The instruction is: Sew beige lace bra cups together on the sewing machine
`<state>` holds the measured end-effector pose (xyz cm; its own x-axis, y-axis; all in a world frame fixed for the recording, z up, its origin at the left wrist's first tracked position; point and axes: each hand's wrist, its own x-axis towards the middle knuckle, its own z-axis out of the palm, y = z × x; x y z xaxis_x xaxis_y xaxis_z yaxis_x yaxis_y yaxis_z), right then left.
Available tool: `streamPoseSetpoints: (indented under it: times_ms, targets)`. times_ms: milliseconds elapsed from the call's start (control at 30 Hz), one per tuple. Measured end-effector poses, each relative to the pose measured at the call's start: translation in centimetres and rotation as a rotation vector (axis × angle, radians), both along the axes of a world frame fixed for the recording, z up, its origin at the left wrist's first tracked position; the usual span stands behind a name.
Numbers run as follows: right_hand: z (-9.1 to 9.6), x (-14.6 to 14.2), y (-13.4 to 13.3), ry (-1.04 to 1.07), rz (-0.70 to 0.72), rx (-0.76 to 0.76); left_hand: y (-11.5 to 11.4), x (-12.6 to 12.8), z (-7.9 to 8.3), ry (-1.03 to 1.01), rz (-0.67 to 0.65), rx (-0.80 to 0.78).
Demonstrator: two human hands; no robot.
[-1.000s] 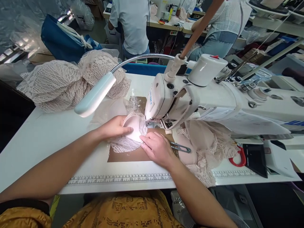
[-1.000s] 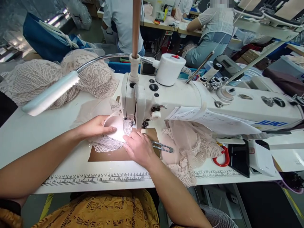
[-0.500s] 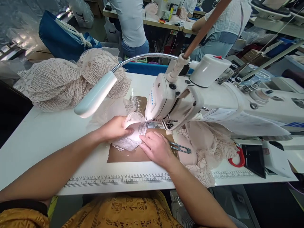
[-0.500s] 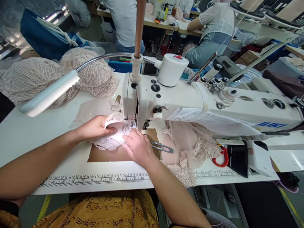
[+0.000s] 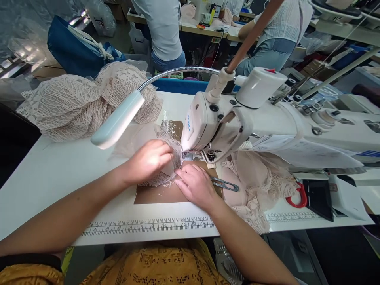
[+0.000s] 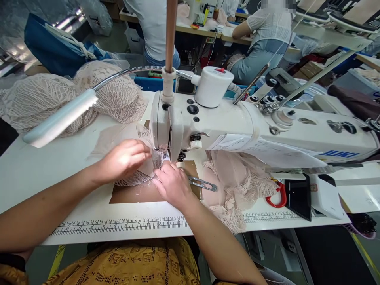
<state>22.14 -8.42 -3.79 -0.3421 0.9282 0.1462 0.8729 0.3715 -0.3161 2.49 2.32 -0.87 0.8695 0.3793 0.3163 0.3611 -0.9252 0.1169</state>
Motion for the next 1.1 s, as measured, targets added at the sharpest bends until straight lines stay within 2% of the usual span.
streamPoseSetpoints:
  times_ms: [67, 167, 267, 433, 667, 1100]
  targets:
    - [0.0, 0.0, 0.0, -0.007, 0.003, -0.001, -0.1, 0.5, -1.2, 0.049, -0.123, -0.004]
    - [-0.1, 0.2, 0.0, 0.013, 0.019, 0.019, -0.2, 0.8, -2.5, 0.103, -0.143, 0.007]
    - [-0.2, 0.4, 0.0, 0.049, -0.003, 0.041, -0.2, 0.7, -2.8, 0.122, -0.168, 0.008]
    - [-0.2, 0.6, 0.3, 0.035, -0.16, 0.061, -0.2, 0.4, -2.7, 0.148, -0.225, -0.042]
    - [0.0, 0.2, 0.6, -0.155, -0.159, 0.034, -0.7, 0.7, -2.7, 0.207, -0.177, -0.053]
    - [-0.4, 0.1, 0.8, -0.214, -0.213, 0.057, -1.5, 1.6, -2.4, 0.246, -0.086, 0.011]
